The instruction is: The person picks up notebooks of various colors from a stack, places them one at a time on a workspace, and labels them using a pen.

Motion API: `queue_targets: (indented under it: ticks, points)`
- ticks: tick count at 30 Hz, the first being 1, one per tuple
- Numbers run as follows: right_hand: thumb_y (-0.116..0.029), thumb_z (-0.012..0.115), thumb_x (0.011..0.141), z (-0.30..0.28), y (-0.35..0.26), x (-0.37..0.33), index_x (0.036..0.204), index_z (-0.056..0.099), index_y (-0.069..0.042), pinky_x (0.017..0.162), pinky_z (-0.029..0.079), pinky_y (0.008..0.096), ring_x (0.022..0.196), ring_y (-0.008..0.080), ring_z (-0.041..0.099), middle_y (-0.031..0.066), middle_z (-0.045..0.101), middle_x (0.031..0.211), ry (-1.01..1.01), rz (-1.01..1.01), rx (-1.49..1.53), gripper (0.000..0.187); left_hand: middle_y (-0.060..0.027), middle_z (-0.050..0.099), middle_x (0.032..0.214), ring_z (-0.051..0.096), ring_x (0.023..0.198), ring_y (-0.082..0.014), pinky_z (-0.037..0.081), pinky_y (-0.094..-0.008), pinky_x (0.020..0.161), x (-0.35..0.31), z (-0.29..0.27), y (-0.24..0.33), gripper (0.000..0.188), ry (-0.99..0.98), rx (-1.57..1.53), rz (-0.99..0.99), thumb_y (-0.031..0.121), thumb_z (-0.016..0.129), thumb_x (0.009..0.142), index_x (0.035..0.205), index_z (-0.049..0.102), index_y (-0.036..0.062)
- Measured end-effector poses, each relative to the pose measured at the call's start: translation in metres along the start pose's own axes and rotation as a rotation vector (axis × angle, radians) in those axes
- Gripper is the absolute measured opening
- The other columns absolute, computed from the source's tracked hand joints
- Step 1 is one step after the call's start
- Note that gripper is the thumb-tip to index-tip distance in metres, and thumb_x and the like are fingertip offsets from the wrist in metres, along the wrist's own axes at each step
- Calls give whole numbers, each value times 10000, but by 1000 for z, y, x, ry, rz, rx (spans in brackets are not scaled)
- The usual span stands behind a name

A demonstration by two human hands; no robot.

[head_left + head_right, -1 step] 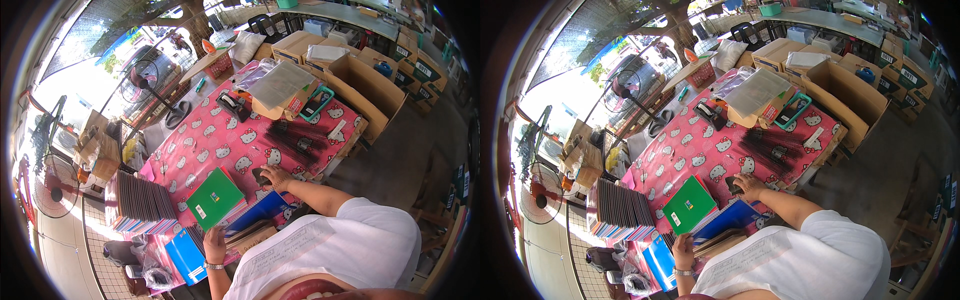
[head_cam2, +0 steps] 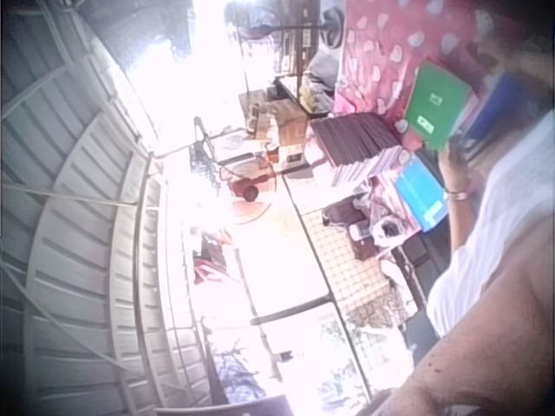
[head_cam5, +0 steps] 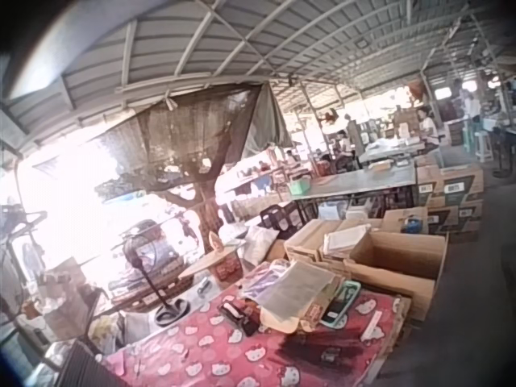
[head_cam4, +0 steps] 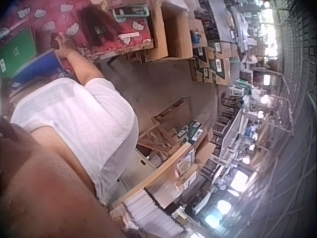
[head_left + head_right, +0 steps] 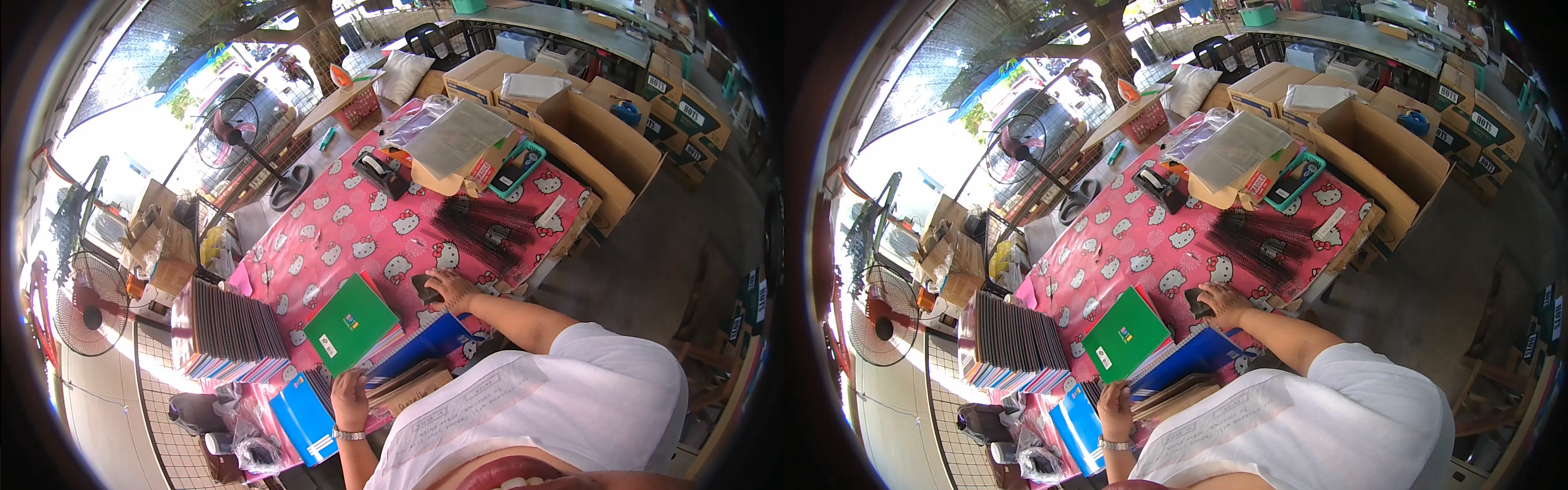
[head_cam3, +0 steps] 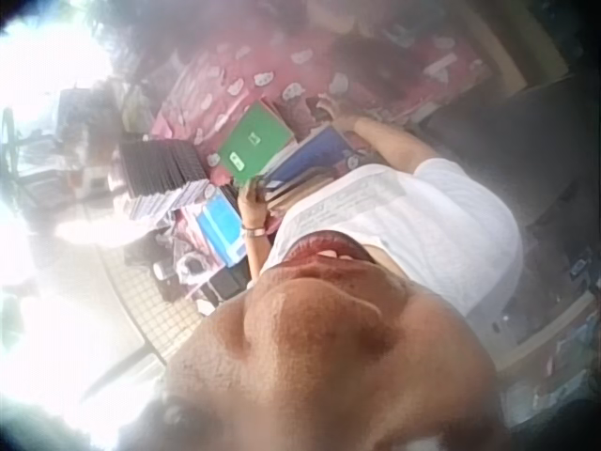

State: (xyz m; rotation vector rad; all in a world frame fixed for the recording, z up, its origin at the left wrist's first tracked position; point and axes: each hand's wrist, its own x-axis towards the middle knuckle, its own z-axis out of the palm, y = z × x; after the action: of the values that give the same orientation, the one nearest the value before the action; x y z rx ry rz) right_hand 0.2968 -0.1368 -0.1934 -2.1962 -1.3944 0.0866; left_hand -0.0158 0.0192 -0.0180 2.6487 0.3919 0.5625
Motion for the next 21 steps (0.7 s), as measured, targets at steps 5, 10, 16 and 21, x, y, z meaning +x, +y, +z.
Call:
queue_targets:
  ticks: [5, 10, 16, 21]
  points:
    - [-418, 721, 807, 0, -1, 1, 1309, 499, -114, 1175, 253, 430, 1395, 298, 332, 118, 375, 1484, -7, 2, 4, 628, -144, 677, 943, 630, 930, -355, 496, -437, 814, 1, 1, 1, 235, 43, 22, 45, 8, 693, 783, 1000, 604, 24]
    - [-406, 732, 796, 4, 1, 0, 1294, 515, -111, 1166, 268, 432, 1386, 312, 343, 128, 383, 1479, 28, 0, 28, 618, -132, 673, 953, 621, 924, -360, 483, -449, 805, -9, 10, -2, 220, 80, -5, -77, 8, 685, 787, 991, 606, 29]
    - [-382, 764, 751, 7, 4, 0, 1227, 540, -96, 1121, 327, 471, 1325, 356, 411, 156, 427, 1439, 118, -47, 43, 599, -129, 669, 967, 609, 946, -353, 468, -459, 811, -4, 3, -4, 225, 21, 80, 32, 0, 693, 770, 976, 608, 31]
    - [-383, 766, 745, 9, 5, 0, 1212, 547, -98, 1125, 325, 469, 1329, 355, 408, 157, 428, 1438, 128, -49, 46, 589, -143, 658, 956, 609, 922, -354, 481, -436, 795, -6, 4, 4, 268, 39, 12, -52, 4, 692, 783, 1028, 589, 39]
